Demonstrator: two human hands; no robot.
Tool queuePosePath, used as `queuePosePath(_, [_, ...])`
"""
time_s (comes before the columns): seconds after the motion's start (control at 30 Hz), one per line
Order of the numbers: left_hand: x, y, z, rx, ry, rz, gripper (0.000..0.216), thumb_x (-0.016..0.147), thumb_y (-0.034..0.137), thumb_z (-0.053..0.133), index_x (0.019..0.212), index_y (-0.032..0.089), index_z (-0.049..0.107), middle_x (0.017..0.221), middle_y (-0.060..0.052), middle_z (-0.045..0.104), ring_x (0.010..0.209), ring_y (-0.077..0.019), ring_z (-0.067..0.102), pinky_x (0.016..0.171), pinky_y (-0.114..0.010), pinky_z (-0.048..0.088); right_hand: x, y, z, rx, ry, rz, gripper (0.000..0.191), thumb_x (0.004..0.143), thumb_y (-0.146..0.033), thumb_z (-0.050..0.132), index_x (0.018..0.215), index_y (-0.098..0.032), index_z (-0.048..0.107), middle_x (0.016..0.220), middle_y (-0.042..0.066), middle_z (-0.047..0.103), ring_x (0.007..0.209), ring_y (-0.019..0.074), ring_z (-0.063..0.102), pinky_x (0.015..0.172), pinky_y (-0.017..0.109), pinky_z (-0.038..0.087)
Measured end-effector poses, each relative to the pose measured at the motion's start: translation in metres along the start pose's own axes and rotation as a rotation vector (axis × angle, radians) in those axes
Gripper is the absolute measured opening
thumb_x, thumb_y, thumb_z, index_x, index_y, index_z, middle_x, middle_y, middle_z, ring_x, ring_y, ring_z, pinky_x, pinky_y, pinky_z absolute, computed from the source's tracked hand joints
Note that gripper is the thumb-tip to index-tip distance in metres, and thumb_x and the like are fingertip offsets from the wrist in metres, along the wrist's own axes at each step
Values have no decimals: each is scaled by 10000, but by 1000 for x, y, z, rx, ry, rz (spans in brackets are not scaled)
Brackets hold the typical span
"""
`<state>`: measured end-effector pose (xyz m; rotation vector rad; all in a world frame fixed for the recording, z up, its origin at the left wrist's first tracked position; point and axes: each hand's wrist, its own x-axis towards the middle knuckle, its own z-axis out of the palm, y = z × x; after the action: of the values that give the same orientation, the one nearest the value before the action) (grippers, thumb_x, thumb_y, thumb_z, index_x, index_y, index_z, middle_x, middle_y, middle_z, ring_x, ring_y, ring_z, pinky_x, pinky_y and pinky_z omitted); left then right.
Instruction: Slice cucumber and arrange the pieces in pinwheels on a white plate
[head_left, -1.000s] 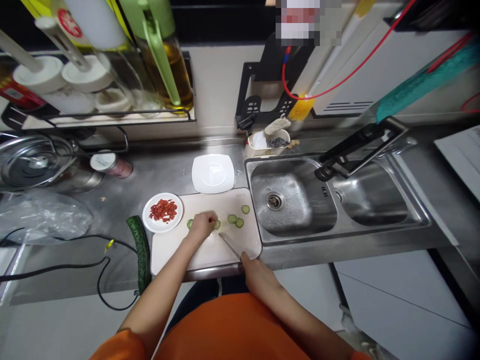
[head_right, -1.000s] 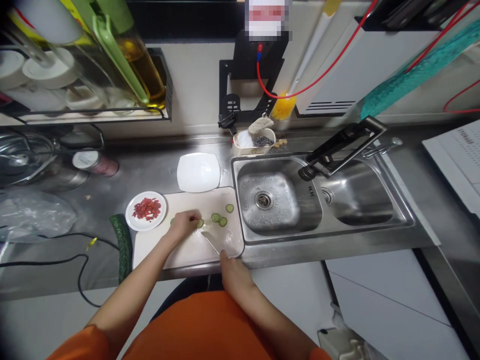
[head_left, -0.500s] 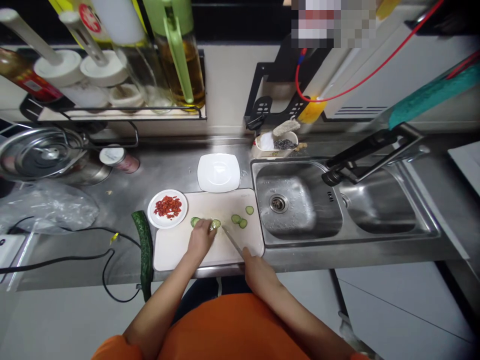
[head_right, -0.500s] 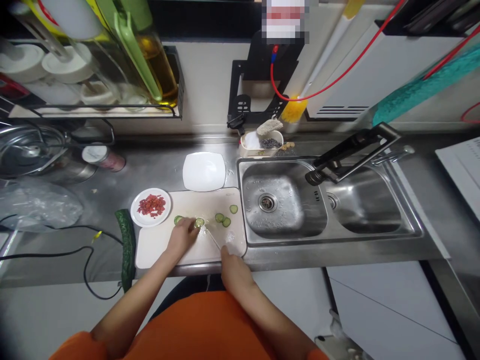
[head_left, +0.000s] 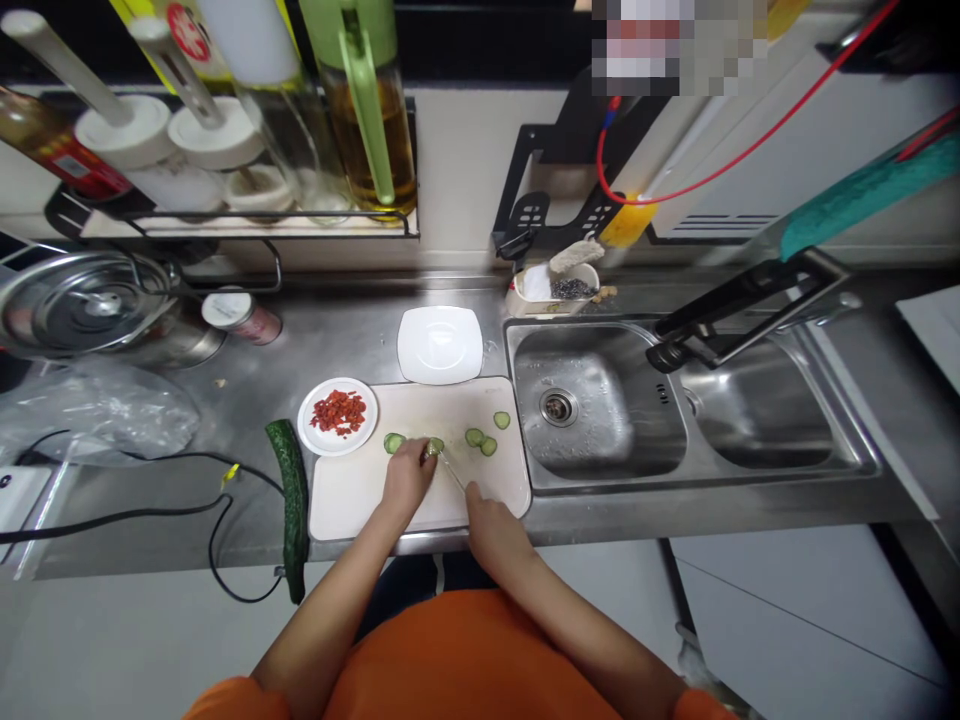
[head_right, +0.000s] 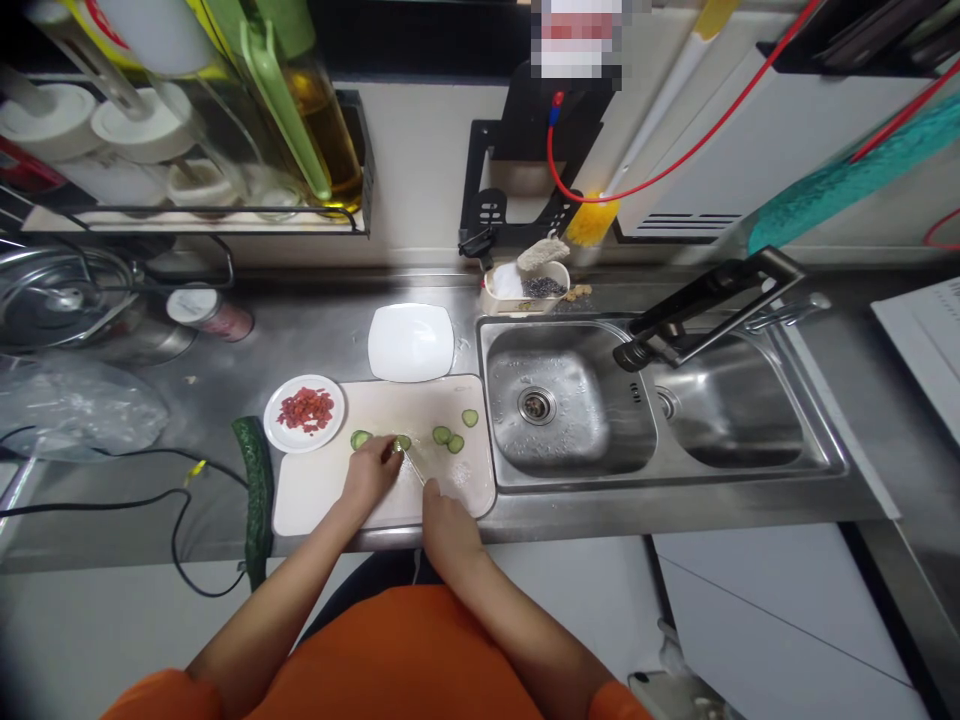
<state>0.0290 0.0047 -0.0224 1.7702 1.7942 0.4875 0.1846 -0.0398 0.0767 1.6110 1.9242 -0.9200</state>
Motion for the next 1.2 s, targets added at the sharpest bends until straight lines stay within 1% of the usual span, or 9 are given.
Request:
queuePosePath(0.2, [0,-2,1,7,8,16,231,778,168,549,987,157,647,832,-56,653,783,-171,586,746,-280,459,0,-3,-2,27,-10,26,444,851,-5,301,1284,-73,375,959,173,667,990,233,632,778,290,465])
queuePosePath(0.37, [1,-2,1,-10,12,8,233,775,171,551,986,155,648,843,-58,654,787,-171,584,753,-281,457,2,-5,-1,67,-8,26,453,842,12,283,1273,-61,402,970,182,668,974,247,637,775,310,467])
queuePosePath(0.47, [2,-1,1,-22,10,-7,233,759,161,557,973,158,649,839,-55,652,784,-170,582,750,-278,452,4,-7,-2,84,5,31,496,827,18,298,1314,-37,373,990,196,662,1000,251,627,798,314,461])
queuePosePath(0.6, [4,0,0,-26,12,-34,230,733,152,562,950,144,639,823,-58,640,767,-172,567,741,-284,443,2,-5,-4,86,-26,18,523,811,27,313,1329,-26,358,1014,205,654,1017,257,619,801,319,462])
queuePosePath(0.7, [7,3,-2,-18,1,-54,200,712,153,569,904,147,625,789,-49,620,750,-174,553,721,-286,431,-4,0,-3,69,-34,15,514,819,29,299,1326,-29,365,1010,202,654,1007,259,623,805,320,459])
queuePosePath(0.87, [10,10,-6,-24,-9,-43,62,696,145,569,749,177,576,730,-22,585,713,-157,537,666,-258,397,-20,12,1,90,-75,95,476,810,32,317,1250,-96,448,972,166,665,990,249,630,749,285,464])
queuePosePath(0.93, [9,12,-11,-50,-27,-62,35,733,187,563,699,188,555,660,2,568,629,-136,517,615,-242,375,-24,15,2,92,-86,101,489,802,33,326,1260,-95,440,958,164,667,980,252,633,743,290,466])
queuePosePath(1.03, [7,9,-23,-80,-12,-124,136,786,281,551,676,201,550,584,28,554,557,-121,496,582,-232,356,-25,18,1,99,-97,93,514,790,35,333,1282,-85,424,946,167,668,974,255,633,741,299,471])
queuePosePath(1.2, [6,-11,-49,-105,85,-250,162,781,359,568,750,202,589,659,26,628,605,-124,558,612,-221,389,-24,19,1,88,-98,93,540,776,48,341,1291,-92,427,968,167,665,980,247,627,749,290,468])
